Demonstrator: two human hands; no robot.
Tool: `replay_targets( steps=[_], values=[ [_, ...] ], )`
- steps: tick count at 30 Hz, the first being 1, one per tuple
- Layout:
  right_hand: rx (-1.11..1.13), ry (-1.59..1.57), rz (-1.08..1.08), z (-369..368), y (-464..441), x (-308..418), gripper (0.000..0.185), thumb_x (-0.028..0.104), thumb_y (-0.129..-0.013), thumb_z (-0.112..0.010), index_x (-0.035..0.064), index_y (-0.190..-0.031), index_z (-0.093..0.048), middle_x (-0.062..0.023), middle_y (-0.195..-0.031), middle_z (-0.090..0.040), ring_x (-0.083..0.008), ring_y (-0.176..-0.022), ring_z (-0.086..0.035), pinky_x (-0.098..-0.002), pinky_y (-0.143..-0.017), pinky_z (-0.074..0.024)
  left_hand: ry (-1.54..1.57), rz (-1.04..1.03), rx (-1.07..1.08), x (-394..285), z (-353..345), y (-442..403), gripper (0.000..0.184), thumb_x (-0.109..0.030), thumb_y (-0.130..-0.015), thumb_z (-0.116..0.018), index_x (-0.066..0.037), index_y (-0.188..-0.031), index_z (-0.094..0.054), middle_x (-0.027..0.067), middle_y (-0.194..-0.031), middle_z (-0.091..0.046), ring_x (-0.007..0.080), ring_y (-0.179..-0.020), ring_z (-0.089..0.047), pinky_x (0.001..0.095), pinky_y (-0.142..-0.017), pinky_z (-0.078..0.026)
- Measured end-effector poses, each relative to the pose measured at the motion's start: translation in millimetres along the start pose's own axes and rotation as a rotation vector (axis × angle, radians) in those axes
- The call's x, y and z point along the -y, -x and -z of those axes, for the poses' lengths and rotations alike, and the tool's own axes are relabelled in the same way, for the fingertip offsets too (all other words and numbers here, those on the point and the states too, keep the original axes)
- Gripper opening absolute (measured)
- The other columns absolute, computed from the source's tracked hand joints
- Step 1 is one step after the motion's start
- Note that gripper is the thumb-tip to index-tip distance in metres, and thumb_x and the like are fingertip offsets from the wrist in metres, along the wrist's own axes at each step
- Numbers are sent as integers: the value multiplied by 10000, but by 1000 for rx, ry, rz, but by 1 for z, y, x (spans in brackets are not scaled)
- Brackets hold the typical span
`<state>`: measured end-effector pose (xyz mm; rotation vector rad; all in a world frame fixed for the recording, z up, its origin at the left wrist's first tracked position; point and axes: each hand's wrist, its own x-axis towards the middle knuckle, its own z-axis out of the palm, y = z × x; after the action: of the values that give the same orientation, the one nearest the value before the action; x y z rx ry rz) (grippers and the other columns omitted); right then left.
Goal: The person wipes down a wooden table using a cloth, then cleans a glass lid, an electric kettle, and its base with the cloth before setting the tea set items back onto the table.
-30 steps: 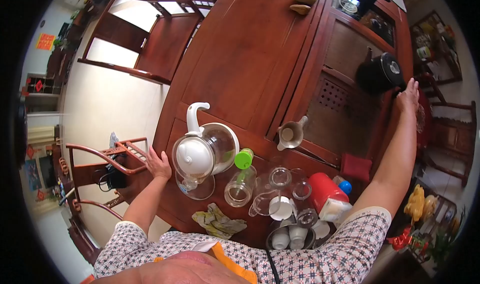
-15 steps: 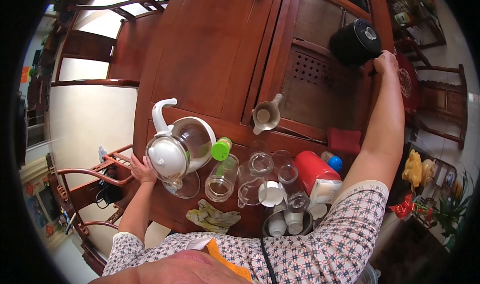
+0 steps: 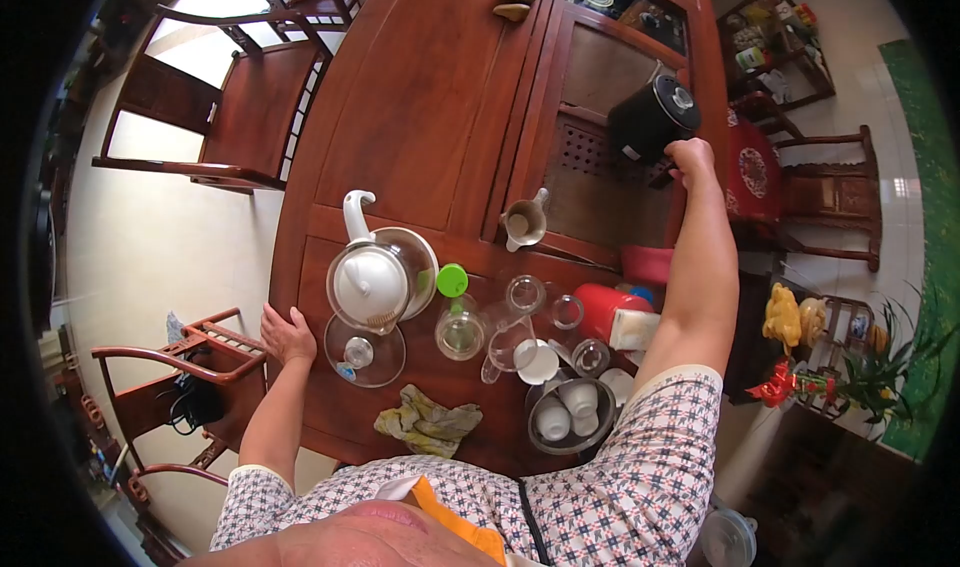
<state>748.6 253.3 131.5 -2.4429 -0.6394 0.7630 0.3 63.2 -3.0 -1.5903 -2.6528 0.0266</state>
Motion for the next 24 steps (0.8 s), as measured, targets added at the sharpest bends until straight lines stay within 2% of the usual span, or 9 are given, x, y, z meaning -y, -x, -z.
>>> replay_targets(
  steps=[2, 6, 11, 14, 15, 17, 19, 21, 24],
  values=[
    [3, 44, 66, 12, 20, 11, 150, 95, -769, -730, -16, -864, -698, -94, -824, -668, -211, -694, -627, -343, -523, -497, 4, 29, 35, -6, 7, 0, 707, -435, -960, -525, -30, -1509, -342, 205, -1457, -467, 365, -1369, -421, 540, -1135, -290],
    [-17, 1, 224, 47, 114, 51, 212, 137, -795, -740, -13, -920, -659, -89, -801, -682, -168, -596, -616, -307, -459, -457, -5, 49, 75, -9, 14, 0, 719, -454, -962, -509, -39, -1520, -328, 214, -1470, -456, 365, -1384, -409, 542, -1144, -276],
    [39, -191, 376, 89, 256, 63, 258, 215, -827, -793, 47, -967, -656, -40, -808, -689, -117, -593, -616, -262, -438, -420, 14, 82, 104, -13, 24, 0, 737, -477, -940, -528, -48, -1509, -339, 225, -1470, -461, 377, -1387, -406, 552, -1145, -273],
    [30, -249, 401, 107, 362, 54, 305, 244, -841, -809, 80, -1044, -654, -1, -839, -696, -69, -631, -624, -220, -444, -398, 149, 74, 185, -10, 27, -8, 761, -518, -903, -559, -44, -1469, -376, 218, -1464, -471, 398, -1369, -423, 605, -1110, -290],
    [79, -263, 403, 114, 384, 41, 332, 262, -841, -815, 82, -1067, -653, 2, -856, -699, -50, -652, -627, -195, -450, -388, 129, 72, 92, -8, 15, -4, 792, -533, -890, -571, -38, -1475, -369, 233, -1463, -464, 396, -1375, -415, 606, -1123, -265],
    [123, -265, 357, 123, 443, 19, 305, 247, -867, -787, 83, -1090, -656, -22, -962, -737, -69, -764, -688, -175, -450, -366, 139, 58, 105, -2, 12, -2, 836, -551, -889, -574, -36, -1504, -338, 252, -1484, -431, 395, -1404, -377, 600, -1148, -223],
    [74, -219, 337, 119, 516, 8, 316, 212, -863, -781, 80, -1123, -660, 0, -939, -732, -38, -713, -646, -182, -452, -342, 166, 34, 138, 0, 14, -5, 865, -559, -893, -571, -34, -1528, -306, 268, -1508, -395, 398, -1434, -333, 594, -1165, -191],
    [84, -112, 292, 121, 570, -10, 330, 172, -860, -772, 74, -1154, -659, 16, -922, -729, -13, -670, -582, -177, -479, -328, 198, 6, 176, 7, 11, 1, 888, -563, -897, -572, -34, -1546, -278, 276, -1529, -365, 403, -1458, -295, 589, -1177, -170],
    [178, -327, 326, 111, 627, -37, 335, -42, -854, -712, -4, -1180, -642, -34, -1063, -707, -99, -960, -646, -270, -887, -520, 308, -76, 212, 23, 10, -1, 867, -513, -908, -585, -34, -1557, -269, 290, -1562, -312, 418, -1484, -241, 574, -1192, -152]
  ],
)
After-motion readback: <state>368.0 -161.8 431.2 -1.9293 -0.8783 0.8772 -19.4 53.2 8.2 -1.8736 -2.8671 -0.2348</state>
